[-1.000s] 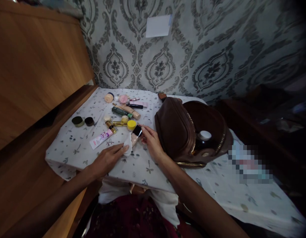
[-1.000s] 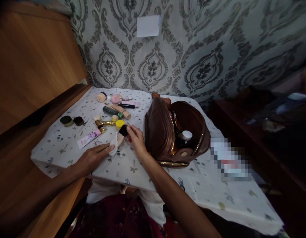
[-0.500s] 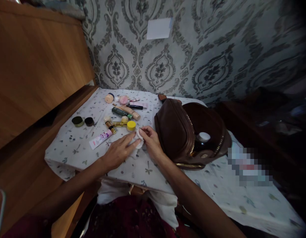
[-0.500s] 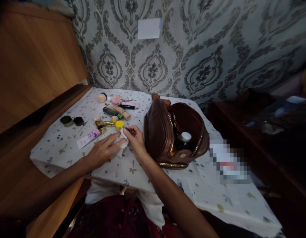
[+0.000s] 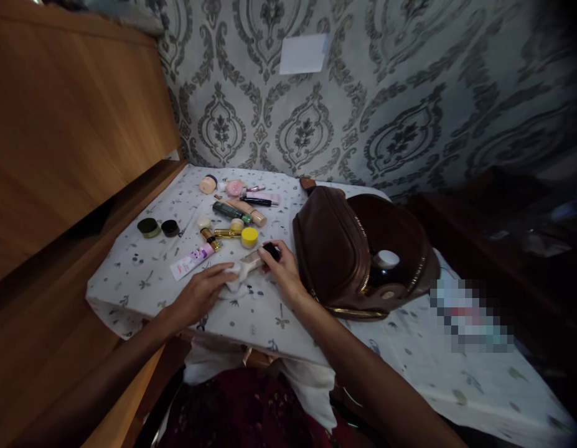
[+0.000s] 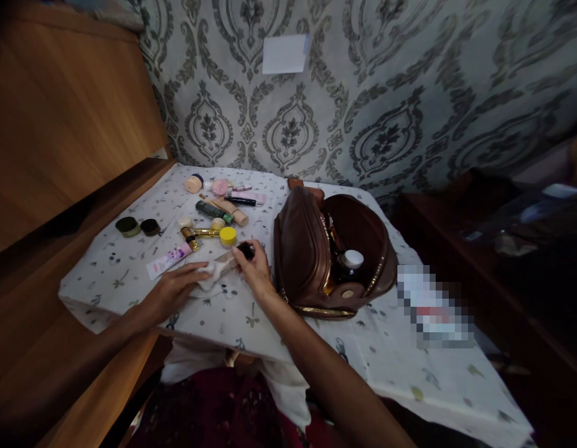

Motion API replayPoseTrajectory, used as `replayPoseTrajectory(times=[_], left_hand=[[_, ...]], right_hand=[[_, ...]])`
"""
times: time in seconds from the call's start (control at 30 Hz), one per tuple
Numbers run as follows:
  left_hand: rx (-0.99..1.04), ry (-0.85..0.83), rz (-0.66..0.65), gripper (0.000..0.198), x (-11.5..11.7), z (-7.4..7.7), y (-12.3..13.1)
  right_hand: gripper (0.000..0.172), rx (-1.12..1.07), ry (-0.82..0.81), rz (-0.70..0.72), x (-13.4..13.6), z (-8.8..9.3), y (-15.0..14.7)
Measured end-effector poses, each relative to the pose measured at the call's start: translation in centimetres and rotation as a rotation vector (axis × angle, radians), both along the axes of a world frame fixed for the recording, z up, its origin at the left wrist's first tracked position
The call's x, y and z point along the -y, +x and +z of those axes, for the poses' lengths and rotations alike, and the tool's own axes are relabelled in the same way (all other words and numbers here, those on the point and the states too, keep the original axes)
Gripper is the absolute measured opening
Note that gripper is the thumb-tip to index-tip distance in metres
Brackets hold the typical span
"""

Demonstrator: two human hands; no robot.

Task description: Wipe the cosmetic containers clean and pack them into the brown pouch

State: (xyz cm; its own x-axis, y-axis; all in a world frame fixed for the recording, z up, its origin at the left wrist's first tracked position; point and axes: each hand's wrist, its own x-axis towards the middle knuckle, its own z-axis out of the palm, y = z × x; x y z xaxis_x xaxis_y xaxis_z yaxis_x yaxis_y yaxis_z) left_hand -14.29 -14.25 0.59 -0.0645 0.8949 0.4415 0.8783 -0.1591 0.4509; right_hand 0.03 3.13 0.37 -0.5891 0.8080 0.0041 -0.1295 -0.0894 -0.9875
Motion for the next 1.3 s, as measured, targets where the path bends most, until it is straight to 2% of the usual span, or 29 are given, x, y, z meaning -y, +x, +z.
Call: replayPoseTrajectory(times=[0.1, 0.17, 0.23, 0.3, 0.37, 0.43, 0.57, 0.7, 0.77, 0.87, 0.97, 1.07, 1.13, 1.2, 1.3], left_hand=[[0.242, 0.013, 0.213, 0.031, -0.4, 0.8, 0.0], [0.427, -0.035, 0.303, 0.035, -0.8, 1.5, 0.2], [0.638, -0.099, 0.298, 0.042, -1.4, 2.0, 1.0], [0.832, -0.146, 0.246, 0.046, -2.1, 2.1, 2.1], [0.994, -0.186, 0.196, 0.05, -2.7, 1.8, 3.3], [1.132, -0.216, 0.162, 0.053, -3.0, 1.4, 4.2], [1.356, -0.168, 0.155, 0.05, -3.5, 0.8, 5.1], [1.461, -0.13, 0.212, 0.053, -3.8, 0.6, 4.8], [1.397, -0.198, 0.21, 0.052, -3.8, 0.6, 4.2], [1.028, -0.269, 0.141, 0.04, -3.4, 1.2, 2.7], [0.616, -0.154, 0.166, 0.029, -2.8, 2.8, 1.6], [0.394, 0.026, 0.258, 0.029, -2.5, 4.6, 1.5], [0.261, 0.097, 0.218, 0.035, -2.6, 5.2, 1.8], [0.123, 0.095, 0.115, 0.042, -2.8, 5.1, 2.1], [-0.042, 0.122, 0.021, 0.048, -3.2, 3.9, 2.1]], right_hand=[[0.04, -0.077, -0.095, -0.041, -0.1, 0.0, -0.1], [0.041, -0.152, -0.149, -0.039, 0.0, 0.2, 0.0], [0.041, -0.19, -0.136, -0.025, 0.3, 0.4, 0.0], [0.04, -0.174, -0.036, -0.007, 0.7, 0.6, 0.0], [0.04, -0.159, 0.094, 0.0, 1.1, 0.7, 0.1], [0.047, -0.173, 0.151, 0.009, 1.4, 0.6, 0.0], [0.052, -0.221, -0.015, 0.124, 1.4, 0.2, -0.4], [0.051, -0.213, -0.143, 0.26, 1.5, 0.0, -0.5], [0.05, -0.214, -0.12, 0.286, 1.5, 0.1, -0.3], [0.044, -0.225, -0.036, 0.311, 1.6, 0.3, -0.1], [0.041, -0.202, 0.064, 0.339, 1.8, 0.4, 0.0], [0.04, -0.135, 0.19, 0.325, 2.0, 0.2, 0.0], [0.039, -0.09, 0.273, 0.315, 2.1, -0.1, 0.0], [0.039, -0.067, 0.33, 0.317, 2.2, -0.3, -0.1], [0.041, -0.06, 0.363, 0.315, 2.3, -0.5, -0.1]])
